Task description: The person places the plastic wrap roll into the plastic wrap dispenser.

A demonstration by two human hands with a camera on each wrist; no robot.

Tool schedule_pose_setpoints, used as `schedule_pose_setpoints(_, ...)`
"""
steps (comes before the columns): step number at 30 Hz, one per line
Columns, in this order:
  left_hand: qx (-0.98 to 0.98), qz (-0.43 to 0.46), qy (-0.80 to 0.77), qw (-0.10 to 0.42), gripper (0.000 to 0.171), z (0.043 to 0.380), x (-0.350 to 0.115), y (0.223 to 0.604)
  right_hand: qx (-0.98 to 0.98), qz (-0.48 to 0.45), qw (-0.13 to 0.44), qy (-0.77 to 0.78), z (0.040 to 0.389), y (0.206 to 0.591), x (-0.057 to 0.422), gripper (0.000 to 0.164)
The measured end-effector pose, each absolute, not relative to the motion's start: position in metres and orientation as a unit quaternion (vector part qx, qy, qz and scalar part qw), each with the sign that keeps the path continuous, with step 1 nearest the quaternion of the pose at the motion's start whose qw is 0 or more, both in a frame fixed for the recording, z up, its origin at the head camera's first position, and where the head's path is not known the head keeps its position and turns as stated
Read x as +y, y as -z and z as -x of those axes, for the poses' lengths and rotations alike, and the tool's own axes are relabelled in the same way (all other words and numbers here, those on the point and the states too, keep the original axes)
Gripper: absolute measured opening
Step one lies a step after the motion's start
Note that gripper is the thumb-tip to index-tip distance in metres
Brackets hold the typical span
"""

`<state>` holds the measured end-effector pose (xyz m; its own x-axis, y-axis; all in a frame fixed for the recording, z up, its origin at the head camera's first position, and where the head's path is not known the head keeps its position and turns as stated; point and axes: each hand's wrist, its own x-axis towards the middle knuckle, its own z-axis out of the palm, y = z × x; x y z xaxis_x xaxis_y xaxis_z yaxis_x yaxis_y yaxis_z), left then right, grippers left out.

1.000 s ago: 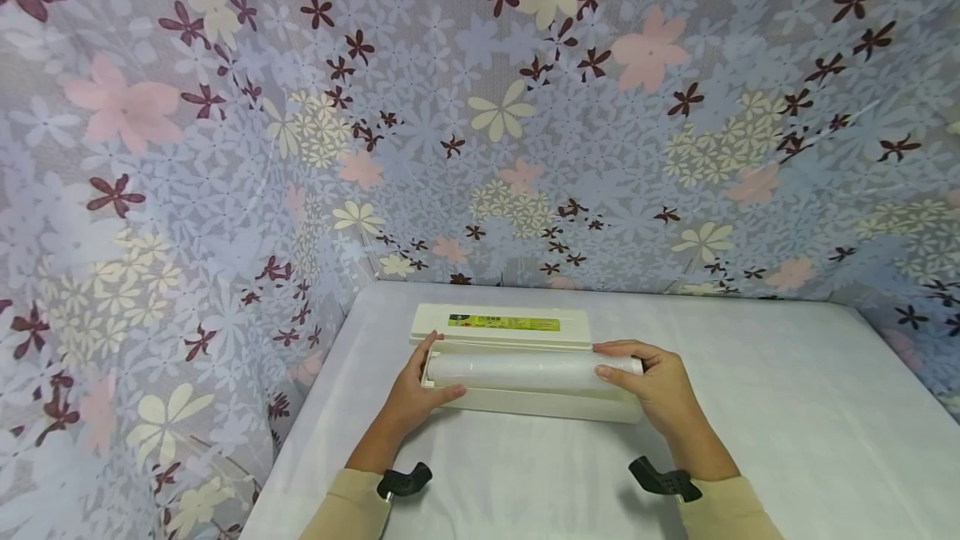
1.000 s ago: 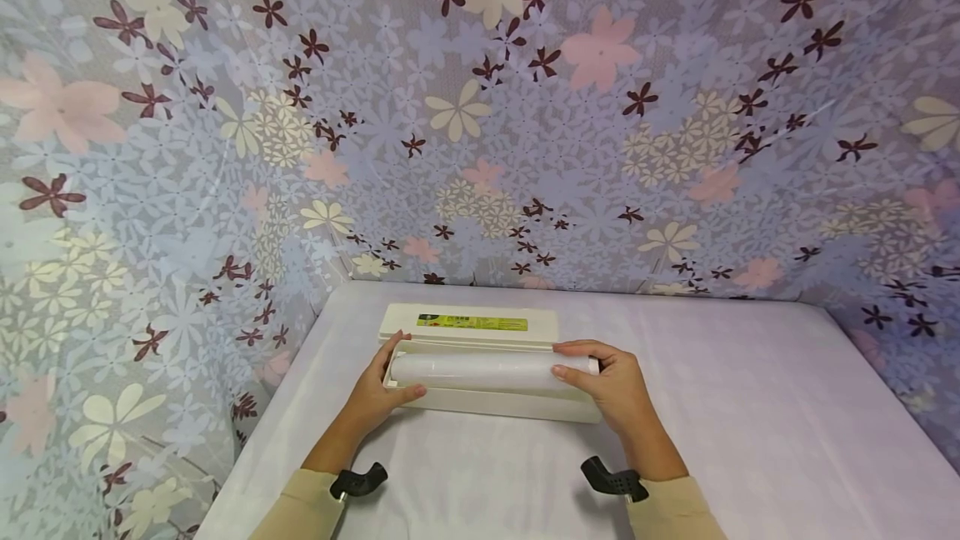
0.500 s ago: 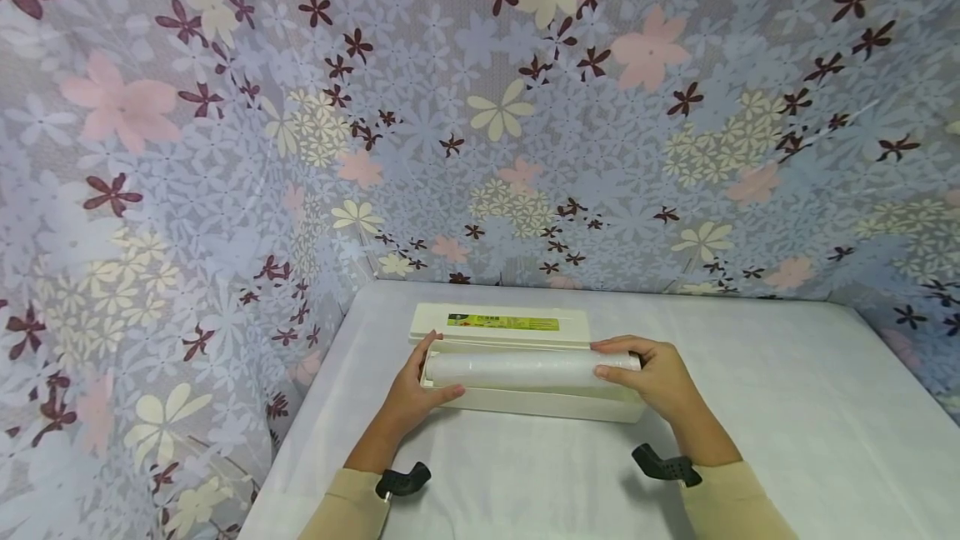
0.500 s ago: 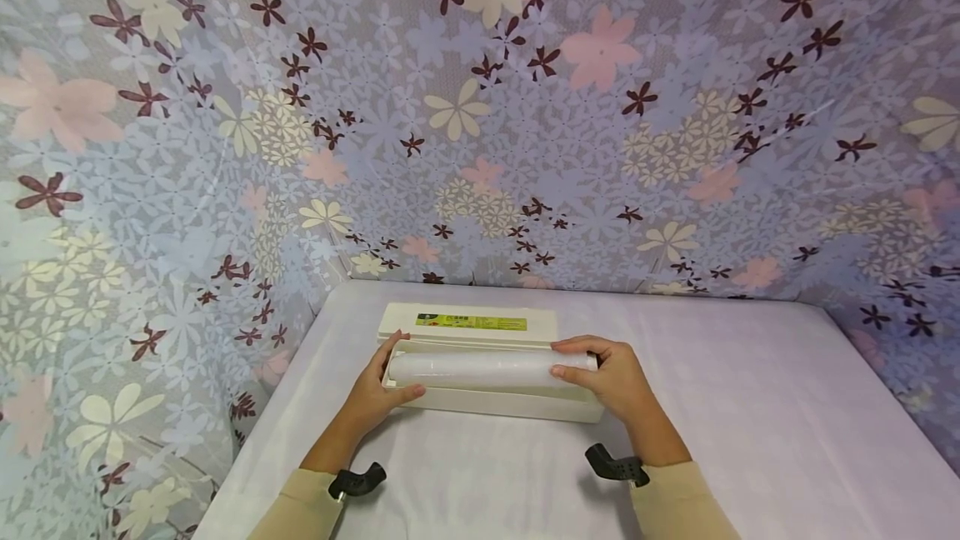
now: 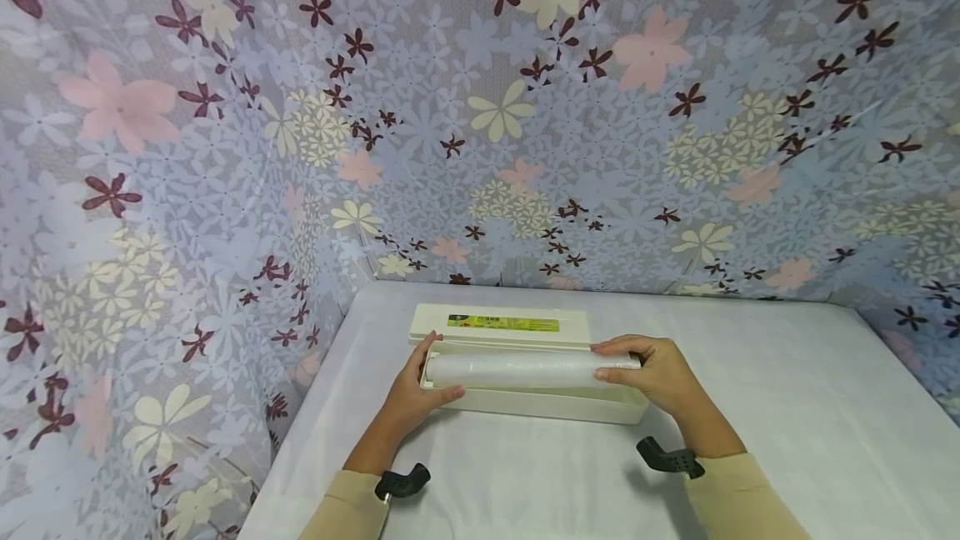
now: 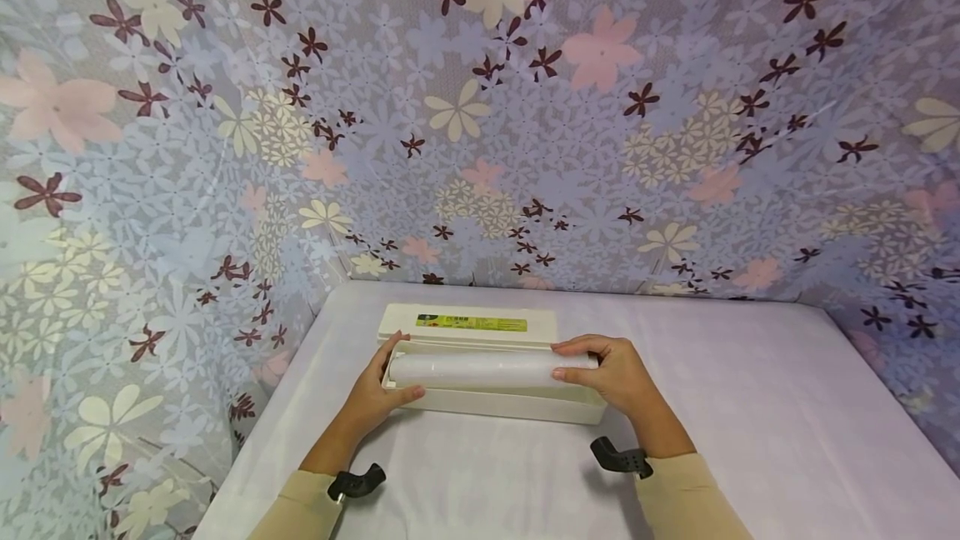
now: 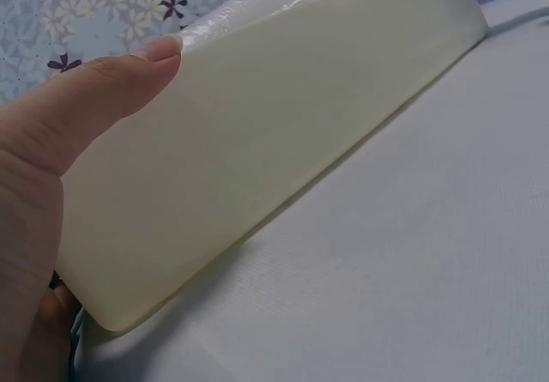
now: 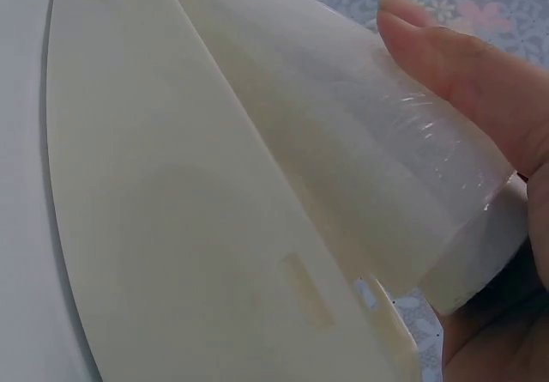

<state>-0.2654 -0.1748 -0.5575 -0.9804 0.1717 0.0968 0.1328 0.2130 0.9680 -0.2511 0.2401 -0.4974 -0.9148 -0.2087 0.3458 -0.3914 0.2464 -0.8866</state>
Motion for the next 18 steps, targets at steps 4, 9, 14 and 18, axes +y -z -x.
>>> schedule_pose_setpoints(4, 0.780, -0.106, -0.617, 0.015, 0.111, 0.2653, -0.1763, 0.5576, -0.790, -0.196, 0.083, -0.575, 0.2521, 0.4985, 0.2414, 0.030)
schedule_pose_setpoints(9, 0.781, -0.101, -0.617, 0.018, 0.111, 0.2659, -0.1760, 0.5581, -0.790, -0.199, 0.077, -0.575, 0.2533, 0.5000, 0.2423, 0.031)
schedule_pose_setpoints(14, 0.779, -0.105, -0.619, 0.018, 0.110, 0.2652, -0.1763, 0.5582, -0.791, -0.197, 0.068, -0.576, 0.2539, 0.5019, 0.2433, 0.032)
schedule_pose_setpoints(18, 0.780, -0.111, -0.615, 0.016, 0.112, 0.2654, -0.1763, 0.5583, -0.788, -0.203, 0.068, -0.577, 0.2541, 0.5026, 0.2434, 0.032)
